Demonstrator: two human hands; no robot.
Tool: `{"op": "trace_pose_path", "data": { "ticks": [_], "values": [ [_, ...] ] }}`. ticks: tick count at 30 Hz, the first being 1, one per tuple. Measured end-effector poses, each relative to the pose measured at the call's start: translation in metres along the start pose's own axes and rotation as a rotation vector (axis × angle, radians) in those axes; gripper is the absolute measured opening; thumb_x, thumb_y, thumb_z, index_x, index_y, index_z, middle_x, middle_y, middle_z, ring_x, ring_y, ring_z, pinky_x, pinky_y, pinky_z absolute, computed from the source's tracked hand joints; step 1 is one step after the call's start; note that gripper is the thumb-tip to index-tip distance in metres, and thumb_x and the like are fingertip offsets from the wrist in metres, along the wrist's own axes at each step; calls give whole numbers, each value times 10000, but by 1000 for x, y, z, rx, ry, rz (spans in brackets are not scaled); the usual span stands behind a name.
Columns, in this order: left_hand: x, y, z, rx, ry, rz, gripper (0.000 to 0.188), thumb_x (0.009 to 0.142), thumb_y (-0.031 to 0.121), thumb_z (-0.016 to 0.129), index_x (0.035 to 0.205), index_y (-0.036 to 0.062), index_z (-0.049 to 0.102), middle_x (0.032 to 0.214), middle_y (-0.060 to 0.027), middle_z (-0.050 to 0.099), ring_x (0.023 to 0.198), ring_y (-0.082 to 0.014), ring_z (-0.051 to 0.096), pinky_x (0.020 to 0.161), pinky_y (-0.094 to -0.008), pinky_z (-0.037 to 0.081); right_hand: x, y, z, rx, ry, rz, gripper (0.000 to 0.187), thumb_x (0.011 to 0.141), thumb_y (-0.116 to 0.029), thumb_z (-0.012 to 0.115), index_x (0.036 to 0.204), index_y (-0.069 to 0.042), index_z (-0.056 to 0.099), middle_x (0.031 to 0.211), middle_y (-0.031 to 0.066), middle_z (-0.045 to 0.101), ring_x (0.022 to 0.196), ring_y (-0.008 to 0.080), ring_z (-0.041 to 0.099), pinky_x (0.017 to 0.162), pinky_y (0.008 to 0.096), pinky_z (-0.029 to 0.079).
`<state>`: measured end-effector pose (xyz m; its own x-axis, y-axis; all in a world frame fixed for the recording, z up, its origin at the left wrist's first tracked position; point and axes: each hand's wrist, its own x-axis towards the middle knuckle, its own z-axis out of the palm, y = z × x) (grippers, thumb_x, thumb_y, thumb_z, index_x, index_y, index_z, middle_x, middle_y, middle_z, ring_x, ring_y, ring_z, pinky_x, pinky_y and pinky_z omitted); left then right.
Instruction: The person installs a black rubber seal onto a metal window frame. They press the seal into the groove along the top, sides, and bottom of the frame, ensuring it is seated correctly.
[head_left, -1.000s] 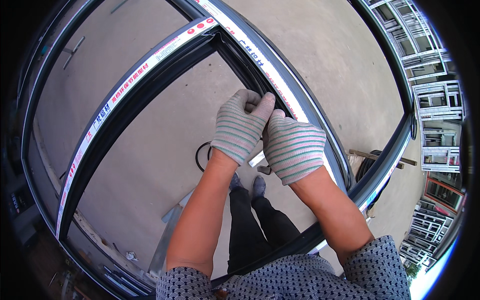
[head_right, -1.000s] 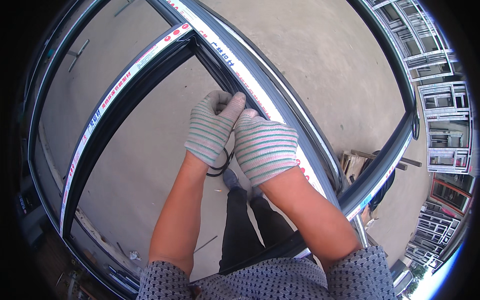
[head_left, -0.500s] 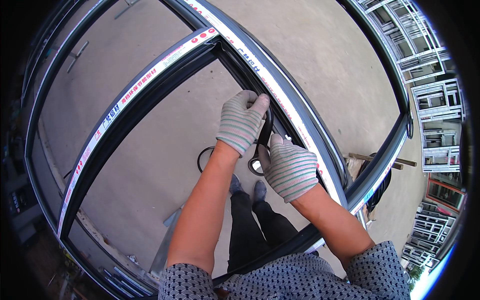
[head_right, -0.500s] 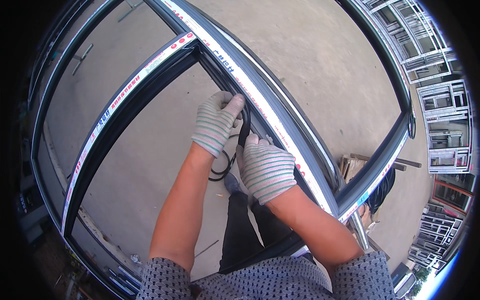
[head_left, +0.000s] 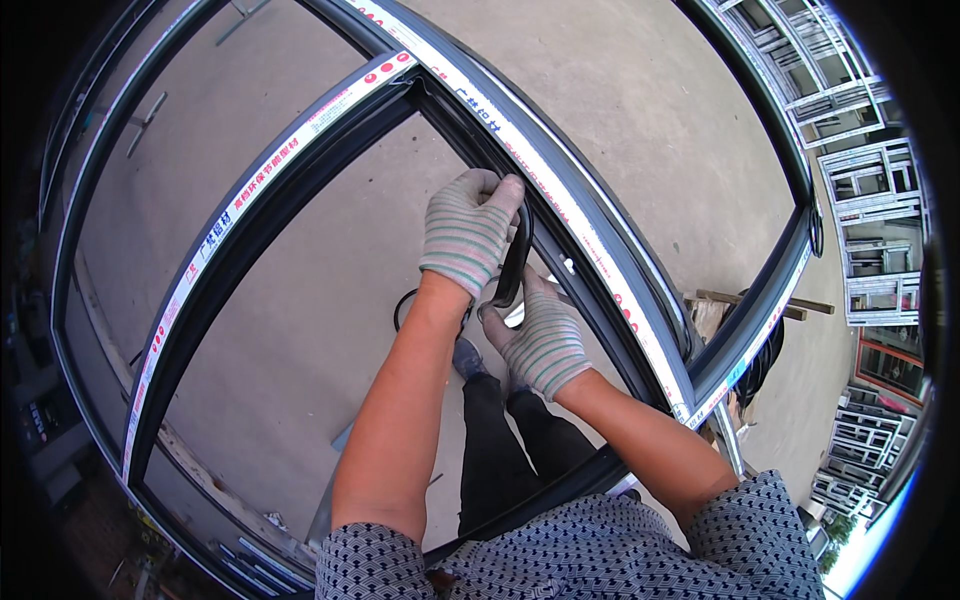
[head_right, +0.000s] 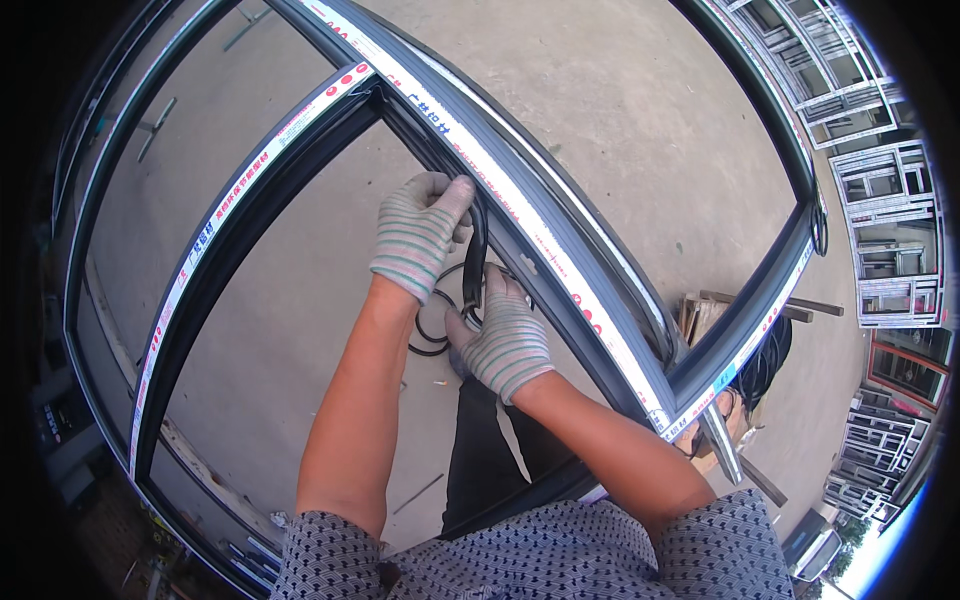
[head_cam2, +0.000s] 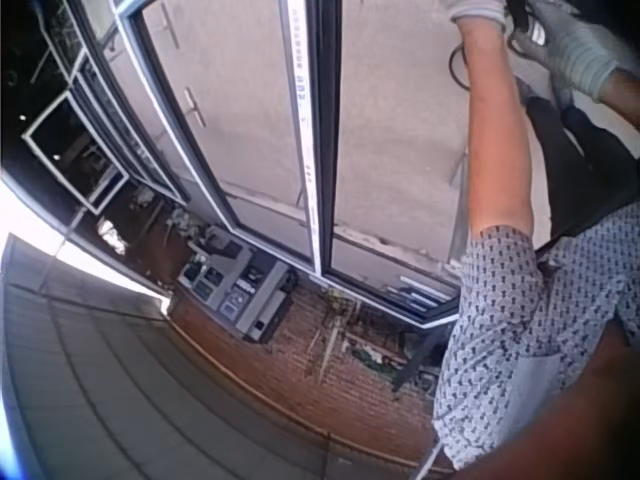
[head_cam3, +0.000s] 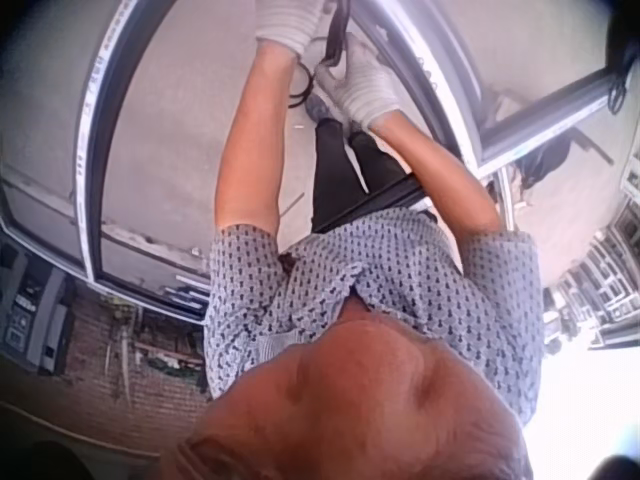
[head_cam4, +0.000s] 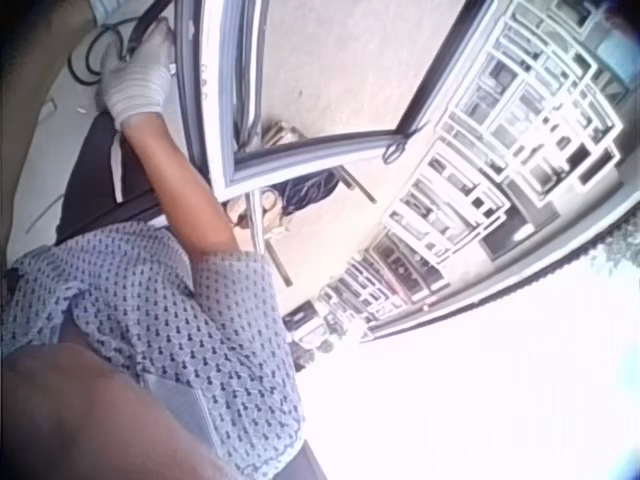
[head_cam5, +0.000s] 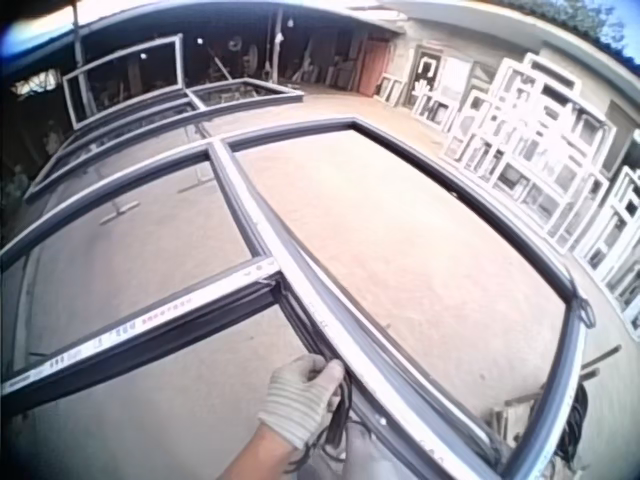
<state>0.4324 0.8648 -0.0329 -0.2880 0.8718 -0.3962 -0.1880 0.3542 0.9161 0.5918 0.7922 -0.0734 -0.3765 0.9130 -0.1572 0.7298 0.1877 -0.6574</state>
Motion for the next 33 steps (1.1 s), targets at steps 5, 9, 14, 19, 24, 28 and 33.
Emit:
{"op": "trace_pose_path", "data": {
  "ticks": [5, 9, 14, 19, 24, 28, 33],
  "values": [
    [2, 2, -1, -7, -19, -21, 279, 1013, 274, 764, 1035, 1, 709, 738, -24, 678, 586, -74, 615, 504, -235, 482, 15, 13, 20, 370, -158, 253, 525, 969, -313, 743, 1335, 26, 581, 1043, 233, 697, 945, 319, 699, 874, 428, 558],
    [3, 0, -3, -48, -19, -31, 255, 1010, 251, 765, 1038, 6, 699, 738, -24, 682, 578, -75, 618, 487, -236, 482, 9, 7, 11, 436, -179, 353, 379, 1043, -292, 702, 1249, 5, 589, 807, 100, 668, 722, 205, 648, 682, 375, 538],
    [4, -3, -6, -58, -26, -32, 257, 1014, 250, 759, 1047, 6, 684, 741, -28, 685, 579, -73, 620, 489, -230, 482, -1, -50, -58, 539, -215, 516, 354, 1091, -330, 642, 1195, 2, 572, 702, 27, 600, 581, 130, 598, 532, 297, 496],
    [6, -6, -3, -93, -71, 9, 275, 1024, 268, 745, 1070, 6, 675, 751, -37, 690, 591, -76, 623, 503, -229, 487, -4, -25, -50, 128, -16, 198, 482, 1087, -311, 609, 1159, 164, 653, 752, 330, 670, 648, 466, 698, 573, 496, 548],
    [6, -8, -7, -116, -82, 24, 284, 1040, 274, 722, 1066, -5, 678, 753, -43, 693, 593, -79, 626, 513, -224, 489, 2, -37, -60, -131, -102, 152, 394, 1059, -290, 626, 1096, 101, 656, 733, 288, 673, 679, 462, 700, 593, 523, 548],
    [6, -9, -5, -135, -96, 34, 283, 1048, 268, 715, 1069, -12, 688, 748, -46, 695, 588, -78, 625, 516, -227, 487, 5, -52, -78, -301, -41, -89, 360, 999, -234, 702, 1199, 56, 629, 830, 234, 714, 729, 404, 719, 643, 487, 559],
    [-1, -7, 3, -182, -27, 68, 260, 1067, 214, 680, 1070, -45, 689, 757, -58, 696, 616, -98, 633, 561, -251, 519, 53, -78, -110, -409, 358, -403, 574, 930, -228, 795, 1374, 72, 590, 1253, 299, 672, 1092, 411, 688, 955, 480, 577]
  ]
}}
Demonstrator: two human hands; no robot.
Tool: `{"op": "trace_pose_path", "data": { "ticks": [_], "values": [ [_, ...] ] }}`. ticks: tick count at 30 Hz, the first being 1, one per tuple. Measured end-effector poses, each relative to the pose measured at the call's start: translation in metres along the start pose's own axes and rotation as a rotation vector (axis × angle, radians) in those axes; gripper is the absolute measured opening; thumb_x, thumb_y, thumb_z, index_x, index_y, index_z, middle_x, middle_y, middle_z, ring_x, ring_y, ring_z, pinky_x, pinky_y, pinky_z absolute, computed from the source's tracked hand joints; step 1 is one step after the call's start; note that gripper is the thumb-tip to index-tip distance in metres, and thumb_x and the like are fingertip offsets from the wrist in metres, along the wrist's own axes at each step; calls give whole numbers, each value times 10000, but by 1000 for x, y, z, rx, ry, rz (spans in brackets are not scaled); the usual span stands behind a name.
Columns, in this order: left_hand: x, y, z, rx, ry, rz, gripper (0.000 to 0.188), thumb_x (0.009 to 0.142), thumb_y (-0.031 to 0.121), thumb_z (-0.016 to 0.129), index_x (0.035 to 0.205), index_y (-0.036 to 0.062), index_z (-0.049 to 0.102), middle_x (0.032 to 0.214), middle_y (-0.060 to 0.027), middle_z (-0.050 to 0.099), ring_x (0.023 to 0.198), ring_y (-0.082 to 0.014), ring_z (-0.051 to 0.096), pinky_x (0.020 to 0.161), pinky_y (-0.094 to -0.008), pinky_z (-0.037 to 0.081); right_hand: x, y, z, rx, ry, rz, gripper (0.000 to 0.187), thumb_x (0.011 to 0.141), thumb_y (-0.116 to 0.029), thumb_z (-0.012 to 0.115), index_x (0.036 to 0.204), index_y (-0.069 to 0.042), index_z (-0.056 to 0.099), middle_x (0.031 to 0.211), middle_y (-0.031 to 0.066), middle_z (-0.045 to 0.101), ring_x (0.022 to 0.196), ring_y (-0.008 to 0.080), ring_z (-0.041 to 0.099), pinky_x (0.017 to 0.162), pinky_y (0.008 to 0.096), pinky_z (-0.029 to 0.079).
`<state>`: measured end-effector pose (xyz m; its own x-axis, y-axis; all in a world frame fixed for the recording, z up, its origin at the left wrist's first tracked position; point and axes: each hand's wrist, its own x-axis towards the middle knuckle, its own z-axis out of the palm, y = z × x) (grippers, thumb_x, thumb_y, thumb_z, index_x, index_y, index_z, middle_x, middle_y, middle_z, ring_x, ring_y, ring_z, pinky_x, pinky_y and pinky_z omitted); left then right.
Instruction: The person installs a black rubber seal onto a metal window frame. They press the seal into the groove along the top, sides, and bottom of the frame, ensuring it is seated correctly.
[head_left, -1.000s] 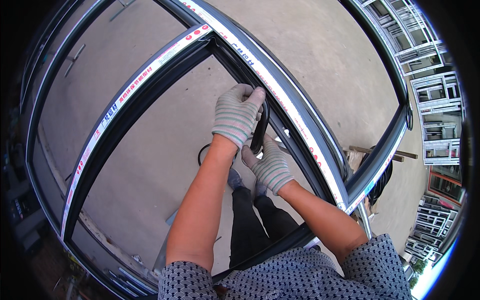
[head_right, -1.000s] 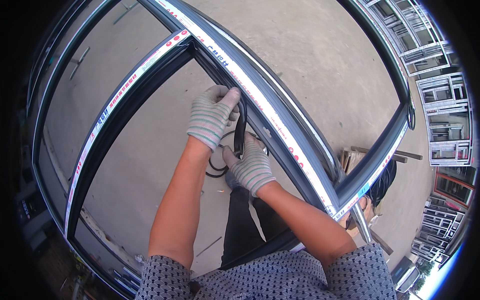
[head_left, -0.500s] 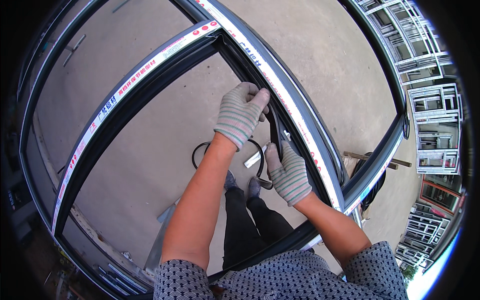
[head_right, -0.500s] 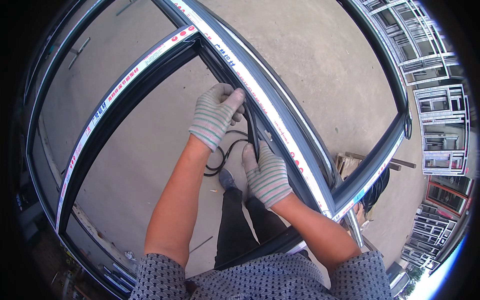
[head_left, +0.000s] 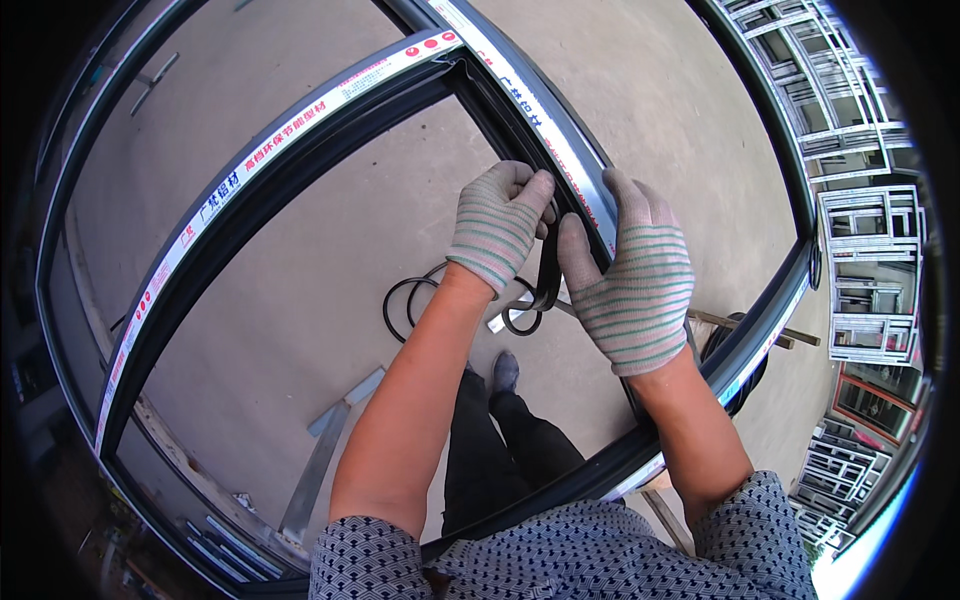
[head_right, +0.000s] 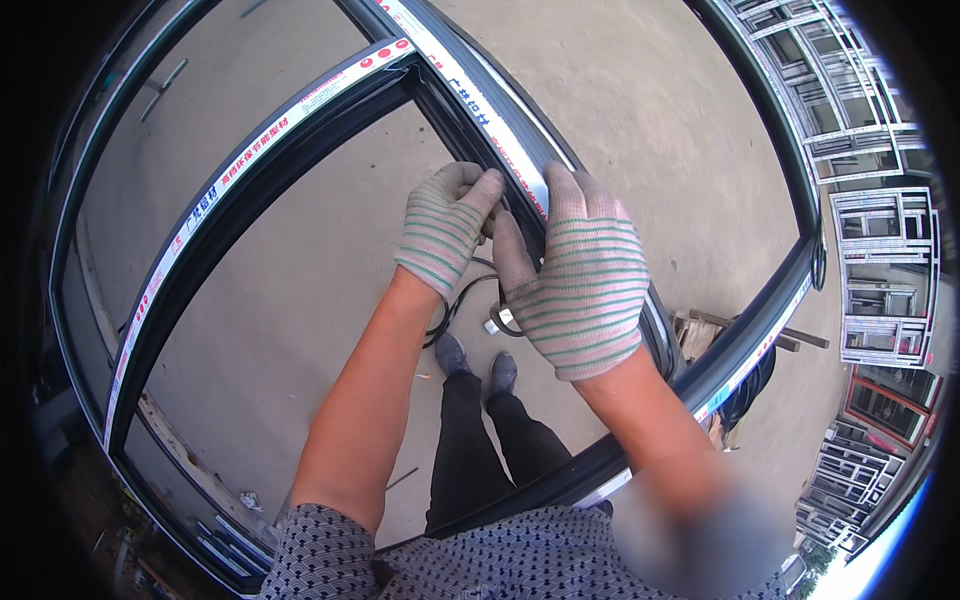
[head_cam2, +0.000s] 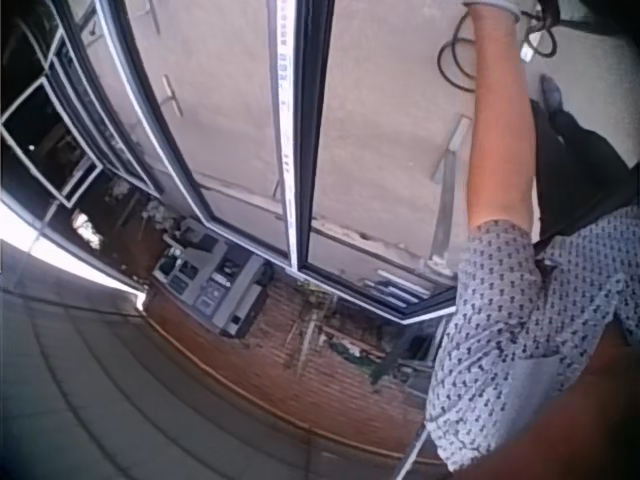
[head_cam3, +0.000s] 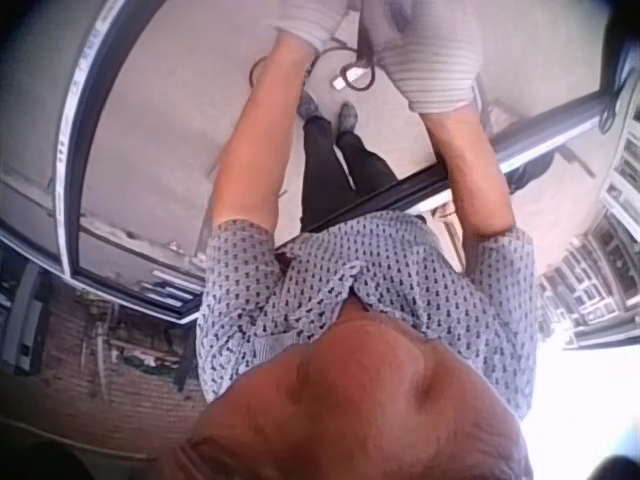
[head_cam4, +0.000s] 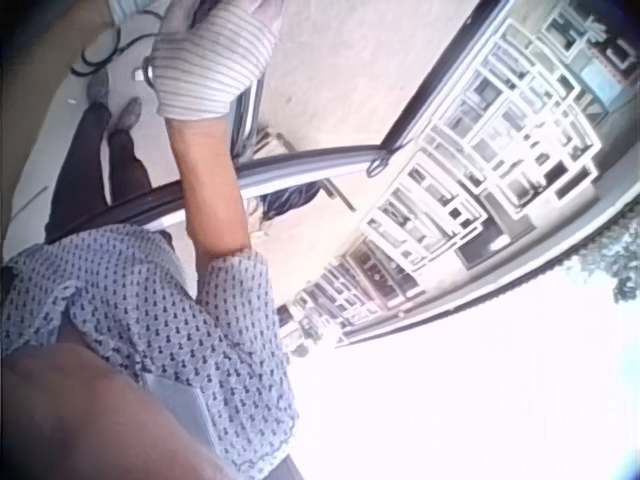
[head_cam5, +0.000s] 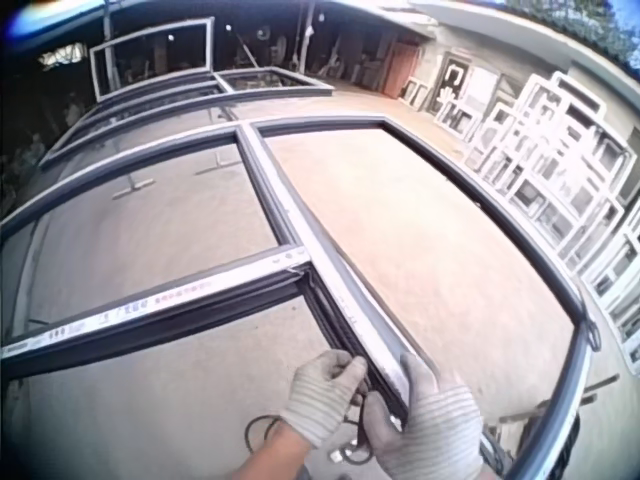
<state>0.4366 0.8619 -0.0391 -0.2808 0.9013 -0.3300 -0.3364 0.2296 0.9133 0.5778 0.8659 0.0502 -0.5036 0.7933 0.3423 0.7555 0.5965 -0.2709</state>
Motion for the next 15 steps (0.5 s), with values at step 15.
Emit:
{"op": "trace_pose_path", "data": {
  "ticks": [15],
  "values": [
    [-28, -48, 29, -340, 100, 146, 257, 980, 29, 747, 1206, -17, 634, 1084, -69, 751, 1012, -123, 702, 946, -306, 569, 97, -10, 43, -142, -583, 311, 979, 879, -382, 766, 1584, 129, 317, 1336, 342, 622, 1234, 438, 677, 1063, 474, 560]
  ]
}}
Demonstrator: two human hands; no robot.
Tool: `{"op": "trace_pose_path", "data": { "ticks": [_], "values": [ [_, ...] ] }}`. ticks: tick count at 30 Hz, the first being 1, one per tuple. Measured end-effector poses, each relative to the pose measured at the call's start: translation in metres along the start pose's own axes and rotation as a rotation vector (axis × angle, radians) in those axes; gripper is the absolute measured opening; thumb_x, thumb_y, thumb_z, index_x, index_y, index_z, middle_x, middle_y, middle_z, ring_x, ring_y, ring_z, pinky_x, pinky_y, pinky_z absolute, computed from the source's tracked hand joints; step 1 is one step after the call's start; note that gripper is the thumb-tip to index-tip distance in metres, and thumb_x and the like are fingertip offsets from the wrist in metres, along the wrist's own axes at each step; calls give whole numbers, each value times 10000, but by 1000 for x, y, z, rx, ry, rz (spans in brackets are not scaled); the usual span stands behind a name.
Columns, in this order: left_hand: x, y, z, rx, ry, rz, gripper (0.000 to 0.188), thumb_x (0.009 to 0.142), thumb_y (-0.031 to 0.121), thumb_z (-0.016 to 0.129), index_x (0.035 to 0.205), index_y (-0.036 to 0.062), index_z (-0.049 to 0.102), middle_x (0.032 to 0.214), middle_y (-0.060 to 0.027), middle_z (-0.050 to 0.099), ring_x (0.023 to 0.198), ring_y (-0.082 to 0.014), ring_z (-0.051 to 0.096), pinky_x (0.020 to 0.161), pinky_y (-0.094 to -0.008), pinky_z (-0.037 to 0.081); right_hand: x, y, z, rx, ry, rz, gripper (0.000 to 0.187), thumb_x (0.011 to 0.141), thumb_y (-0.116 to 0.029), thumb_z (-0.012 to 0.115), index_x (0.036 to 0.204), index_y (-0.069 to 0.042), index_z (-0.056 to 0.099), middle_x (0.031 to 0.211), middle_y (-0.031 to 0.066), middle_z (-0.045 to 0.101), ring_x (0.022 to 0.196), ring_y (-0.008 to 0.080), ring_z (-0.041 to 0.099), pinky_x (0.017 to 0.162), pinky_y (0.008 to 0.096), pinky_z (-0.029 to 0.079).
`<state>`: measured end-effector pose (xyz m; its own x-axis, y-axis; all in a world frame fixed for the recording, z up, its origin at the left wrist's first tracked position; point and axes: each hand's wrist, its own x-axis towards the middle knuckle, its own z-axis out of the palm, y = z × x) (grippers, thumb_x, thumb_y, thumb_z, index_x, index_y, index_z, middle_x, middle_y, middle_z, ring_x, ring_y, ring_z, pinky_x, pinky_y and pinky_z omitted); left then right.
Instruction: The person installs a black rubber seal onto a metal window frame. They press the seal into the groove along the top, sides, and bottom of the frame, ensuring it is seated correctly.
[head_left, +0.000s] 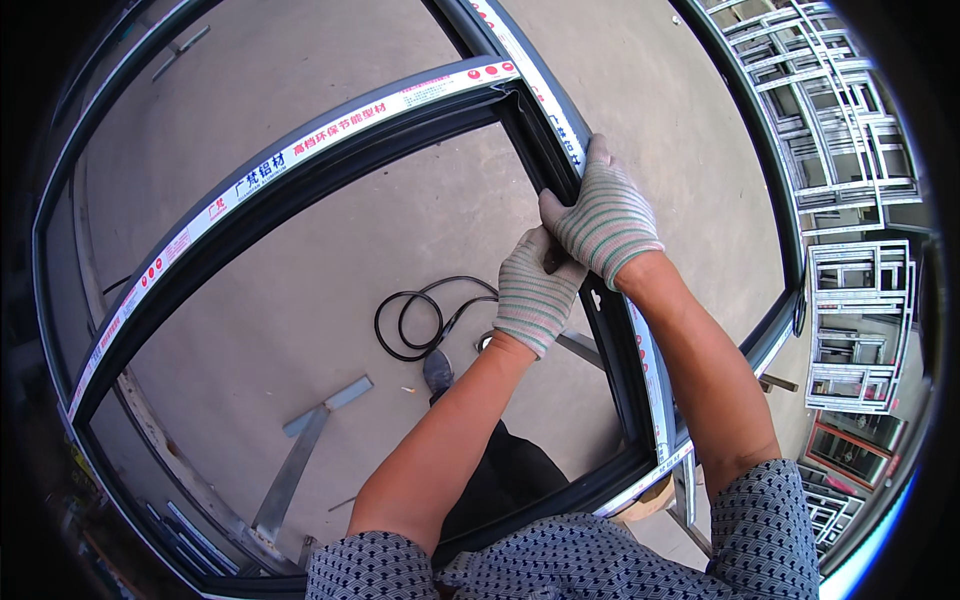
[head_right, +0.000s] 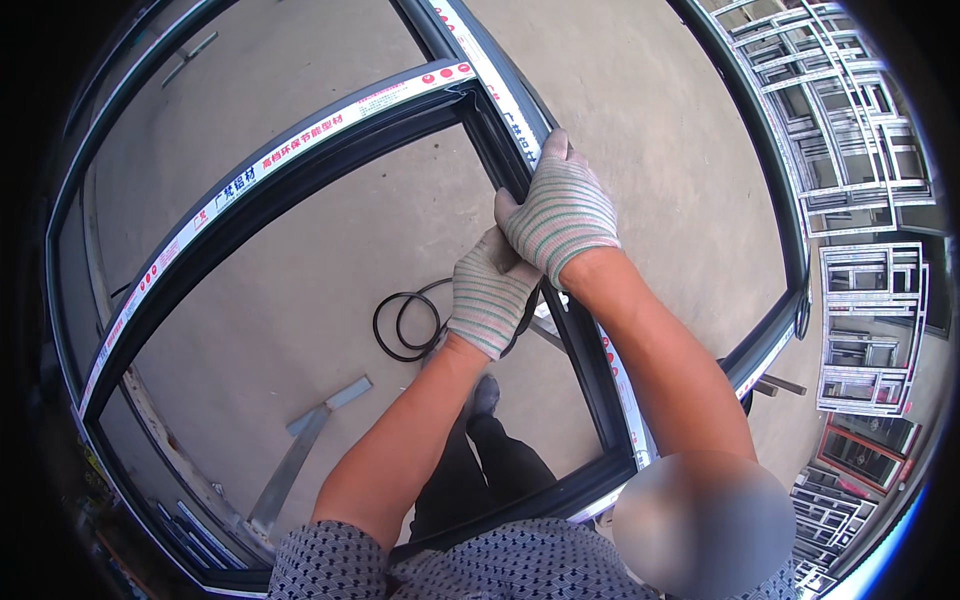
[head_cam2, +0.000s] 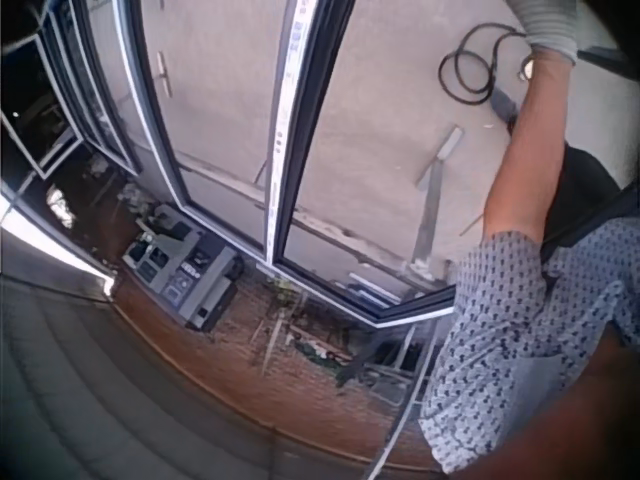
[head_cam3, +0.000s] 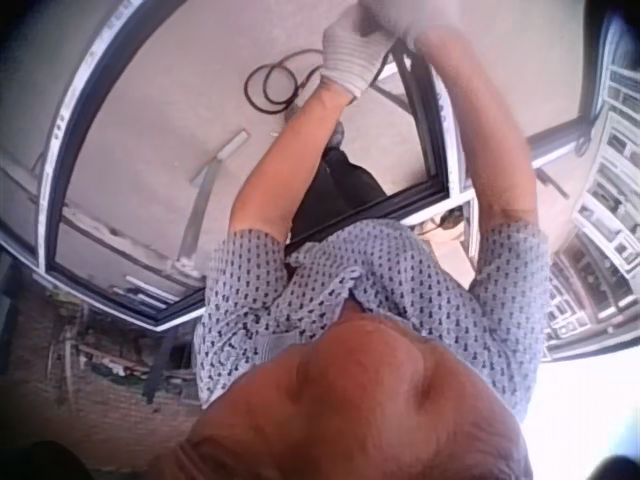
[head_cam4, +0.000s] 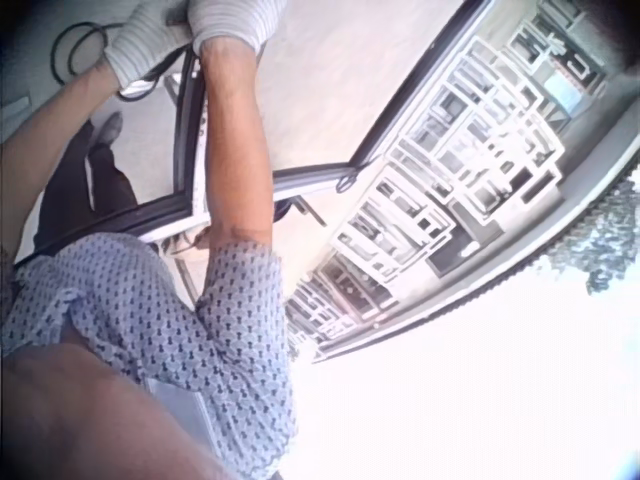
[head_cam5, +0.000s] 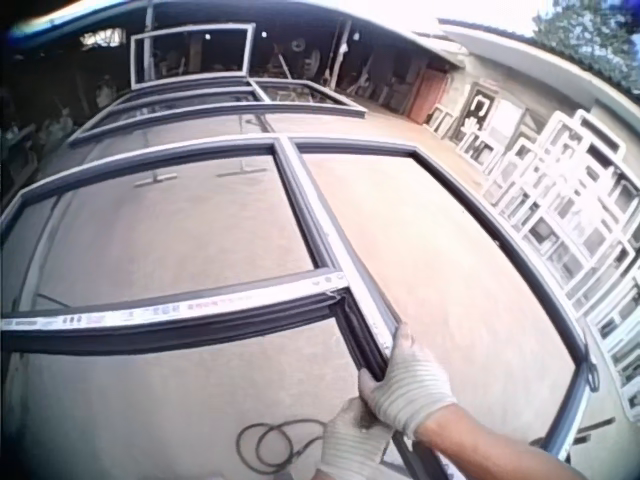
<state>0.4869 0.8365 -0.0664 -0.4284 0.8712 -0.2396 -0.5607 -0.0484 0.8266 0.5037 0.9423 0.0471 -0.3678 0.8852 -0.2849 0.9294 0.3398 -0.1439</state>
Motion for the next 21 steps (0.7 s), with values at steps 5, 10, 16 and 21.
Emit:
{"op": "trace_pose_path", "data": {
  "ticks": [5, 10, 16, 21],
  "values": [
    [-14, -8, -7, 243, -9, -4, 372, 920, 27, 789, 1233, -3, 592, 1162, -80, 648, 1084, -157, 678, 995, -323, 562, -7, 8, 24, 47, 149, -57, 948, 876, -240, 772, 1605, 118, 284, 1397, 356, 567, 1300, 466, 611, 1130, 488, 507],
    [-23, -20, -6, 316, -48, 108, 452, 930, 33, 783, 1342, 13, 598, 1234, -88, 506, 1084, -159, 581, 951, -306, 575, -8, 10, 27, -13, 182, -84, 908, 883, -162, 778, 1592, 126, 288, 1384, 355, 567, 1276, 462, 620, 1100, 495, 526],
    [-25, -31, -2, 348, -16, 160, 527, 919, 33, 786, 1409, 34, 592, 1237, -116, 521, 1063, -192, 606, 947, -341, 566, -8, 1, 18, -48, 118, -22, 811, 889, -127, 785, 1528, 128, 355, 1307, 348, 619, 1211, 472, 659, 1043, 513, 557],
    [-27, -29, -3, 276, 1, 197, 500, 930, 38, 778, 1391, -1, 588, 1176, -139, 567, 1016, -218, 644, 920, -358, 566, -4, 16, 33, -75, 233, -87, 804, 880, -159, 796, 1523, 70, 369, 1204, 327, 656, 1095, 482, 691, 942, 510, 588]
  ]
}}
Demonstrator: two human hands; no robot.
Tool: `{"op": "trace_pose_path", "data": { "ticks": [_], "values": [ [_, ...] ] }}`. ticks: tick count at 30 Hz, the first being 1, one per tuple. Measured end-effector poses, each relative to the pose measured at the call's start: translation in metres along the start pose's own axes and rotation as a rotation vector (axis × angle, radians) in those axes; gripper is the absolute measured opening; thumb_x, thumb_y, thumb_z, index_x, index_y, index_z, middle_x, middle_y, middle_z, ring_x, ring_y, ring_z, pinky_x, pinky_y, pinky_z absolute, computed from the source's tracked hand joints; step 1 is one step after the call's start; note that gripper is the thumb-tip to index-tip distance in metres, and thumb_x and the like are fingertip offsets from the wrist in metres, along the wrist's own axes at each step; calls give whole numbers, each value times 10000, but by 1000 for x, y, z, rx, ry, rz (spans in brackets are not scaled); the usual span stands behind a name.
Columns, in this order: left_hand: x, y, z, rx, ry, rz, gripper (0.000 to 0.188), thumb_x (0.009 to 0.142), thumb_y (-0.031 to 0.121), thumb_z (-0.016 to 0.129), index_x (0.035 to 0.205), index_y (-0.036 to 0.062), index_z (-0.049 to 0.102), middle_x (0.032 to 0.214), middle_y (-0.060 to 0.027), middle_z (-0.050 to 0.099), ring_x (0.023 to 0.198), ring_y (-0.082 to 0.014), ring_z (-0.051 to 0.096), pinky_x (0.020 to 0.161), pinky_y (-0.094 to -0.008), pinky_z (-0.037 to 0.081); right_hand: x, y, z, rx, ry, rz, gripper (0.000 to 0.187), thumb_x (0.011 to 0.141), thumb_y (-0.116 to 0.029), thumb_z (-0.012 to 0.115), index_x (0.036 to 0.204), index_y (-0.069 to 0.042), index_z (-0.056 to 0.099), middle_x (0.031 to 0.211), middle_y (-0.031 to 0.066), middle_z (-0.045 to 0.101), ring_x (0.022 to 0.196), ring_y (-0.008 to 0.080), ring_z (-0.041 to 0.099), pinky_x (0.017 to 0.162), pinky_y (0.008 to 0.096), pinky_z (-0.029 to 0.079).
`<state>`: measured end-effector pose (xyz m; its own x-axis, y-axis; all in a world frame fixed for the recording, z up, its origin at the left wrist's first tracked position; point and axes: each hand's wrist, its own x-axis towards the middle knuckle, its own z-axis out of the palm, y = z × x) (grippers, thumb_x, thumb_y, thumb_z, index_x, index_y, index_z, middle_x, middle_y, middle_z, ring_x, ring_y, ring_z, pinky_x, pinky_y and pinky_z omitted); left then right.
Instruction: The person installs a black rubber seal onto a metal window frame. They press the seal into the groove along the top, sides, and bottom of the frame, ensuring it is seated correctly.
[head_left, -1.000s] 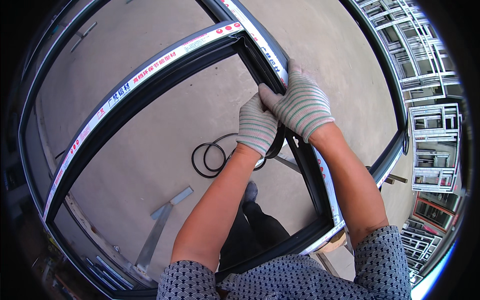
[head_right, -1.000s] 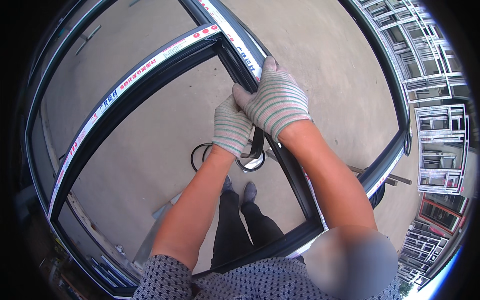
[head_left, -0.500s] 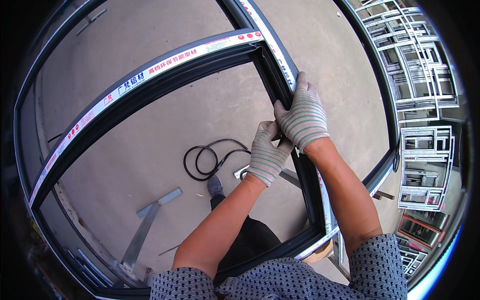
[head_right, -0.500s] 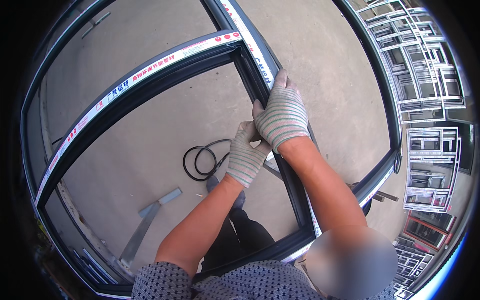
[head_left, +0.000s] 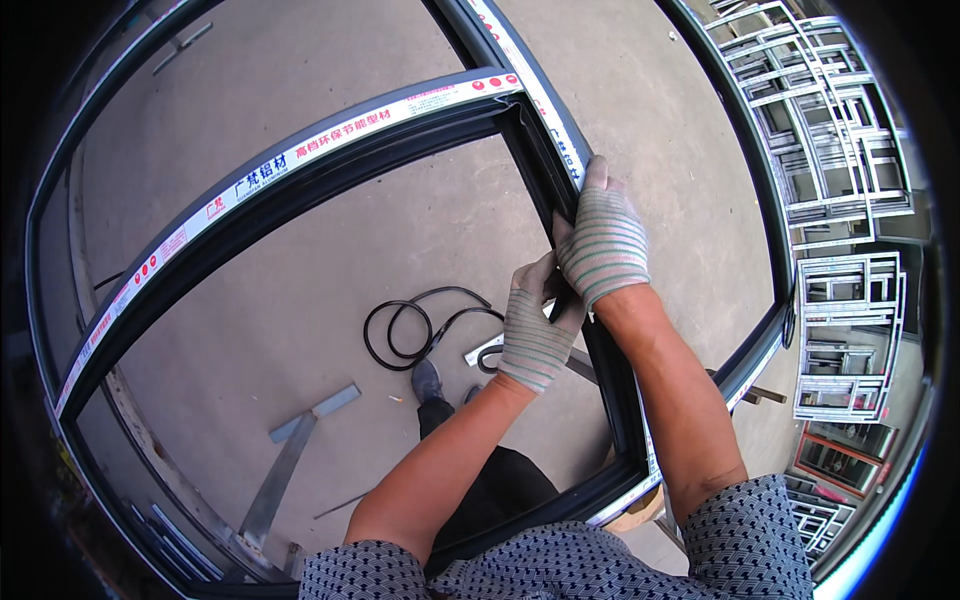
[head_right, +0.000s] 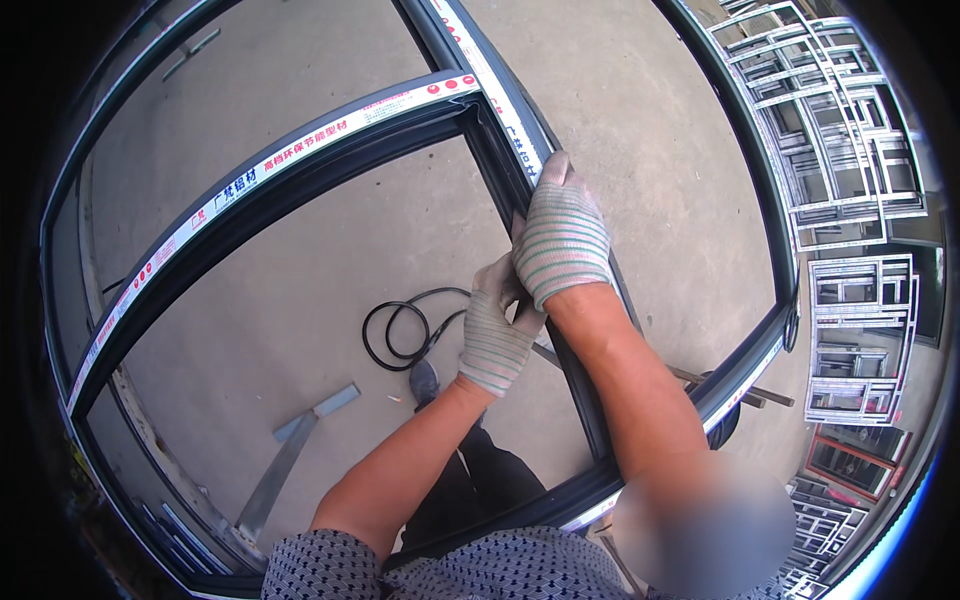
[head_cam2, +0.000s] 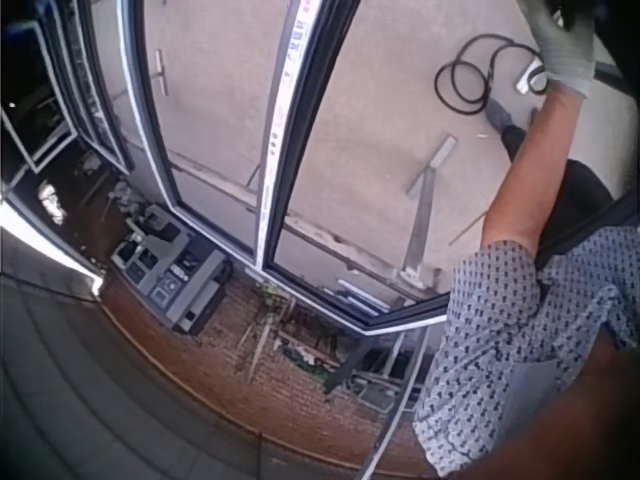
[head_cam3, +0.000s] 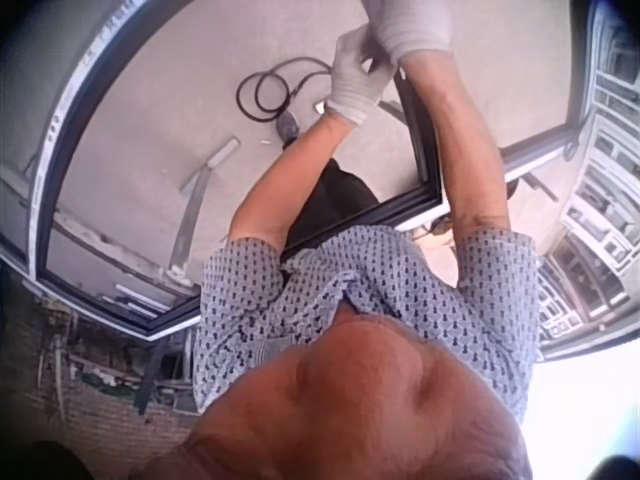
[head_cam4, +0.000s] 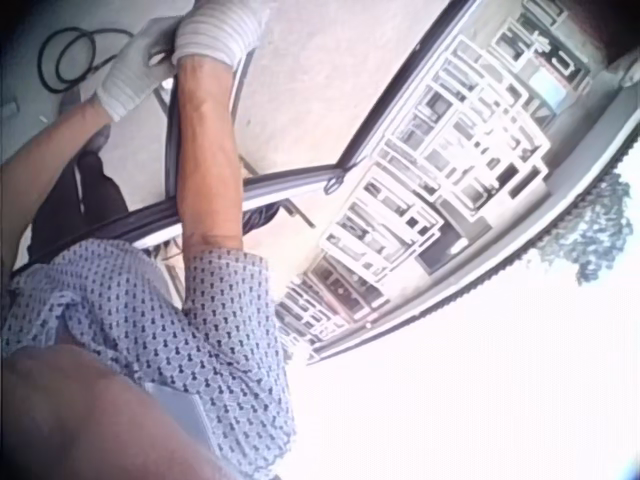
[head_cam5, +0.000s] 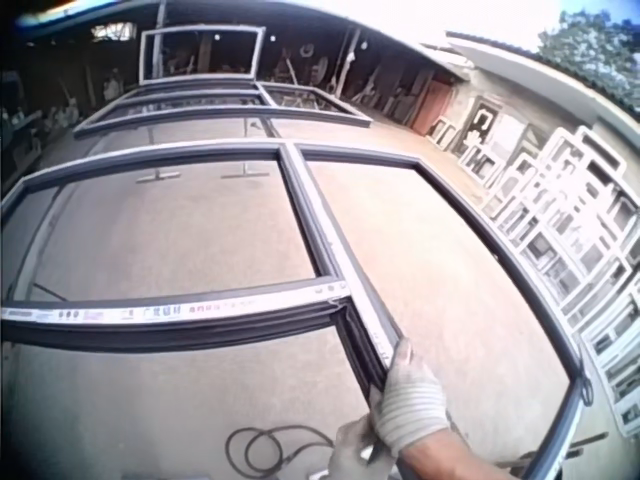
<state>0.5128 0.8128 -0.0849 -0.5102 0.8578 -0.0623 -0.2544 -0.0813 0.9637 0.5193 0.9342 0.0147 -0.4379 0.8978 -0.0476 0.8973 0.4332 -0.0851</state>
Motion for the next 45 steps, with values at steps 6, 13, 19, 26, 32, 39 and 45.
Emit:
{"op": "trace_pose_path", "data": {
  "ticks": [6, 13, 19, 26, 32, 39, 45],
  "values": [
    [-29, -7, 3, 40, 70, -130, 364, 986, 109, 741, 1293, -17, 593, 1105, -142, 692, 959, -226, 698, 868, -378, 573, -2, -1, 8, 25, 85, -46, 753, 895, -170, 798, 1478, 83, 396, 1200, 335, 654, 1085, 486, 691, 930, 513, 587],
    [-27, 0, -4, 381, -25, -58, 309, 1065, 276, 647, 1215, 8, 606, 991, -262, 713, 887, -461, 706, 780, -499, 559, 4, -6, 4, -25, 33, 18, 671, 930, -225, 781, 1419, 85, 443, 1165, 333, 673, 1044, 476, 714, 907, 515, 600],
    [-23, 4, -7, 489, -66, 8, 298, 1083, 282, 603, 1209, 12, 597, 948, -255, 719, 863, -474, 708, 739, -528, 559, 10, -11, -1, -24, 16, 36, 631, 940, -271, 777, 1377, 89, 498, 1168, 334, 685, 1049, 468, 728, 908, 510, 609],
    [-20, 8, -7, 491, -88, 18, 303, 1101, 310, 579, 1194, 22, 599, 913, -258, 714, 810, -483, 703, 688, -539, 553, 28, -20, 0, -31, 24, 32, 590, 935, -270, 779, 1341, 84, 538, 1152, 327, 703, 1063, 456, 735, 921, 506, 610],
    [-19, 7, -8, 535, -85, 38, 303, 1105, 319, 575, 1195, 32, 608, 887, -258, 710, 771, -476, 701, 675, -536, 554, 54, -31, 1, -21, 47, 12, 588, 911, -270, 794, 1316, 79, 550, 1144, 319, 707, 1041, 457, 740, 913, 504, 610],
    [-12, 12, -8, 496, -41, 52, 296, 1083, 285, 613, 1217, 22, 597, 946, -229, 717, 753, -399, 722, 697, -502, 565, 71, -37, 7, 17, 91, -1, 531, 918, -272, 776, 1274, 68, 576, 1129, 320, 705, 1022, 462, 741, 896, 514, 611],
    [7, 33, -6, 598, 93, 43, 326, 1016, 277, 705, 1220, 47, 597, 1094, -201, 666, 834, -399, 715, 721, -503, 575, 72, -32, 10, 26, 131, -10, 525, 918, -269, 769, 1269, 72, 578, 1125, 322, 704, 1006, 472, 740, 886, 520, 612]
  ]
}}
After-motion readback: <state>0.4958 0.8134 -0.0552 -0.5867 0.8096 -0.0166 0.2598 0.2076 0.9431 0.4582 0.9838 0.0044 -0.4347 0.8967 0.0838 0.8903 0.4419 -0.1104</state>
